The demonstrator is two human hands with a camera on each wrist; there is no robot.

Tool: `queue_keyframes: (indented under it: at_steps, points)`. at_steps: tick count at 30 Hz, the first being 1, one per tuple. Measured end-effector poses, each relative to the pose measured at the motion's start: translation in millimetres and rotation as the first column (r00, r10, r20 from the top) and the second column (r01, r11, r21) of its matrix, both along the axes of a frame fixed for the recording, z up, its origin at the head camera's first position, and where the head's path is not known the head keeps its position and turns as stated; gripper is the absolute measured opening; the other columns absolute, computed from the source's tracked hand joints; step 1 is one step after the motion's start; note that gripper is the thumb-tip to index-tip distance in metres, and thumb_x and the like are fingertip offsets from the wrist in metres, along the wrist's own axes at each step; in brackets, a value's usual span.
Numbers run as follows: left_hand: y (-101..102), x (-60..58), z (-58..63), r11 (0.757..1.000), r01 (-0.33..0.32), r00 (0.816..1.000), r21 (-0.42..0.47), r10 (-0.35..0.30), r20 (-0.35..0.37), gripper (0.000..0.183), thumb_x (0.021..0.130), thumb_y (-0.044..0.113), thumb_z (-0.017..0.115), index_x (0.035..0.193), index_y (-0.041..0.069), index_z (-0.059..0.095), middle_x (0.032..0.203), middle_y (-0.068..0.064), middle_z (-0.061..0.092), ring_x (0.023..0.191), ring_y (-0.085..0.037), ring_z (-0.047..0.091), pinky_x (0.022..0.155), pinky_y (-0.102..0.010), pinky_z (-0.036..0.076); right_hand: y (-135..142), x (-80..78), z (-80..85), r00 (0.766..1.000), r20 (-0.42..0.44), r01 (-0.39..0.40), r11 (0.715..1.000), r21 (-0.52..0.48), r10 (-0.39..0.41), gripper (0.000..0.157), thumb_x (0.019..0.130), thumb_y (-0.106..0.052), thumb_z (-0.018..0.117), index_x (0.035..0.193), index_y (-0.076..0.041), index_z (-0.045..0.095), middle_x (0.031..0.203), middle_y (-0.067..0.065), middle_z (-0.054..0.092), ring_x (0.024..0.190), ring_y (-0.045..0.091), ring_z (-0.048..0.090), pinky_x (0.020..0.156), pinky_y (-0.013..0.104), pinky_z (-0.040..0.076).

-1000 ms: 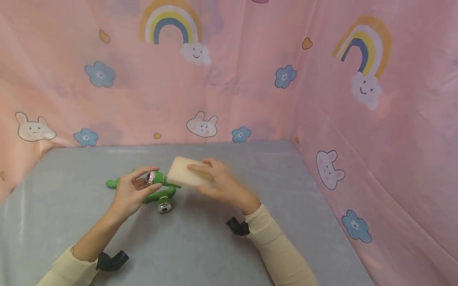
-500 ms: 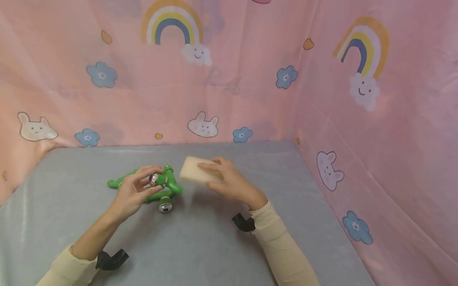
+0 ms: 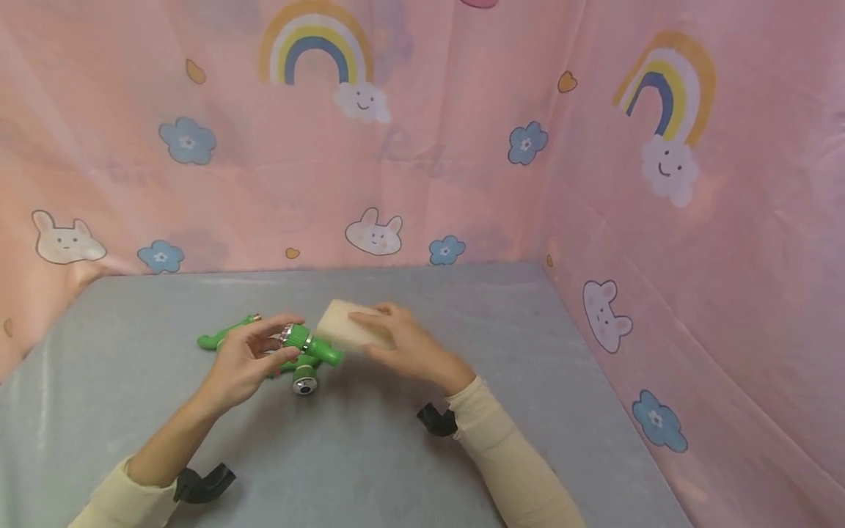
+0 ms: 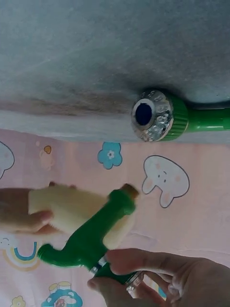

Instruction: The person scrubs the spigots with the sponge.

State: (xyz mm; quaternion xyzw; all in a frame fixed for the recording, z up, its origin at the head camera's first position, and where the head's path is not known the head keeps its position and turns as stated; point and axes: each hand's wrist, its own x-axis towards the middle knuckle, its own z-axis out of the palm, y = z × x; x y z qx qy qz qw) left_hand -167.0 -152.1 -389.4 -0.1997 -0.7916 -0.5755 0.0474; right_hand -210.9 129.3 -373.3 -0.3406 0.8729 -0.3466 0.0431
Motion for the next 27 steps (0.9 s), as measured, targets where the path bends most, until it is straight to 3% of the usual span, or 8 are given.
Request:
queue_keyframes:
  at_steps: [2, 5, 8, 12, 15, 20, 24, 27]
  points:
    - [-1.7, -0.3, 0.3, 0.999, 0.043, 0.999, 0.019, -0.043, 0.019, 0.04, 0.091, -0.002, 0.071, 0.13, -0.001, 0.062, 0.129, -0.026, 0.063, 0.083, -0.006, 0.073, 0.062, -0.032, 0.062, 2.2, -7.3, -3.1, 1.0, -0.006, 0.011, 0.999, 0.032, -0.011, 0.053, 0.099, -0.018, 0.062, 0.15, -0.015, 0.05, 0.142, 0.026, 0.049, 0.122, 0.036, 0.052, 0.094, 0.046, 0.051]
    - [-2.9, -1.7, -0.1, 0.996, 0.085, 0.996, 0.027, -0.086, 0.027, 0.038, 0.091, -0.002, 0.071, 0.128, -0.001, 0.063, 0.13, -0.025, 0.062, 0.092, -0.009, 0.073, 0.073, -0.031, 0.063, 6.2, -14.3, -4.0, 0.998, -0.026, 0.059, 0.998, 0.034, -0.058, 0.053, 0.099, -0.018, 0.061, 0.151, -0.015, 0.049, 0.141, 0.027, 0.05, 0.121, 0.037, 0.053, 0.096, 0.05, 0.051]
    - [-1.9, -2.0, -1.2, 0.994, 0.106, 0.994, 0.005, -0.106, 0.019, 0.036, 0.091, 0.0, 0.071, 0.126, 0.001, 0.063, 0.133, -0.021, 0.062, 0.103, -0.005, 0.069, 0.087, -0.025, 0.06, 8.6, -11.2, 0.3, 0.993, -0.056, 0.106, 0.994, -0.017, -0.107, 0.054, 0.097, -0.018, 0.064, 0.149, -0.017, 0.051, 0.144, 0.026, 0.048, 0.122, 0.037, 0.052, 0.097, 0.052, 0.049]
    - [0.9, -0.6, -2.2, 0.992, 0.13, 0.991, 0.001, -0.13, 0.01, 0.035, 0.091, 0.001, 0.071, 0.125, 0.002, 0.063, 0.132, -0.019, 0.062, 0.116, 0.001, 0.062, 0.1, -0.021, 0.053, 2.5, -0.7, 4.3, 0.987, -0.141, 0.067, 0.996, -0.05, -0.074, 0.055, 0.094, -0.019, 0.068, 0.147, -0.02, 0.055, 0.143, 0.022, 0.05, 0.12, 0.035, 0.053, 0.094, 0.049, 0.049]
    - [2.2, 0.2, -3.4, 0.986, 0.164, 0.987, 0.021, -0.164, 0.0, 0.035, 0.094, -0.001, 0.068, 0.128, -0.002, 0.06, 0.133, -0.023, 0.061, 0.12, 0.004, 0.058, 0.102, -0.017, 0.05, -2.5, 1.7, 0.6, 0.983, -0.179, 0.047, 0.998, -0.03, -0.052, 0.055, 0.093, -0.018, 0.069, 0.146, -0.018, 0.055, 0.141, 0.023, 0.052, 0.118, 0.035, 0.054, 0.091, 0.046, 0.049]
    - [2.4, 1.3, -6.8, 0.979, 0.201, 0.98, 0.024, -0.201, -0.007, 0.035, 0.097, -0.003, 0.061, 0.132, -0.004, 0.057, 0.135, -0.024, 0.058, 0.124, 0.004, 0.054, 0.103, -0.014, 0.048, 2.8, -9.0, -10.3, 0.982, -0.136, 0.13, 0.991, -0.015, -0.13, 0.055, 0.093, -0.015, 0.069, 0.147, -0.015, 0.055, 0.142, 0.028, 0.049, 0.119, 0.039, 0.053, 0.092, 0.05, 0.052]
    - [3.2, 1.6, -7.6, 0.981, 0.192, 0.981, -0.015, -0.192, -0.012, 0.034, 0.098, -0.003, 0.06, 0.132, 0.0, 0.057, 0.132, -0.02, 0.059, 0.114, -0.002, 0.058, 0.096, -0.017, 0.052, 12.6, -15.7, -10.0, 0.968, -0.141, 0.211, 0.977, 0.009, -0.208, 0.055, 0.094, -0.016, 0.068, 0.147, -0.013, 0.053, 0.143, 0.03, 0.047, 0.124, 0.044, 0.051, 0.096, 0.057, 0.051]
    - [5.1, 0.6, -6.0, 0.984, 0.171, 0.985, -0.046, -0.172, -0.013, 0.034, 0.098, -0.003, 0.059, 0.131, 0.0, 0.055, 0.131, -0.02, 0.059, 0.106, -0.007, 0.06, 0.088, -0.021, 0.055, 13.5, -12.1, -2.9, 0.962, -0.158, 0.222, 0.975, -0.018, -0.222, 0.056, 0.092, -0.016, 0.069, 0.147, -0.015, 0.054, 0.142, 0.029, 0.049, 0.124, 0.043, 0.051, 0.095, 0.056, 0.05]
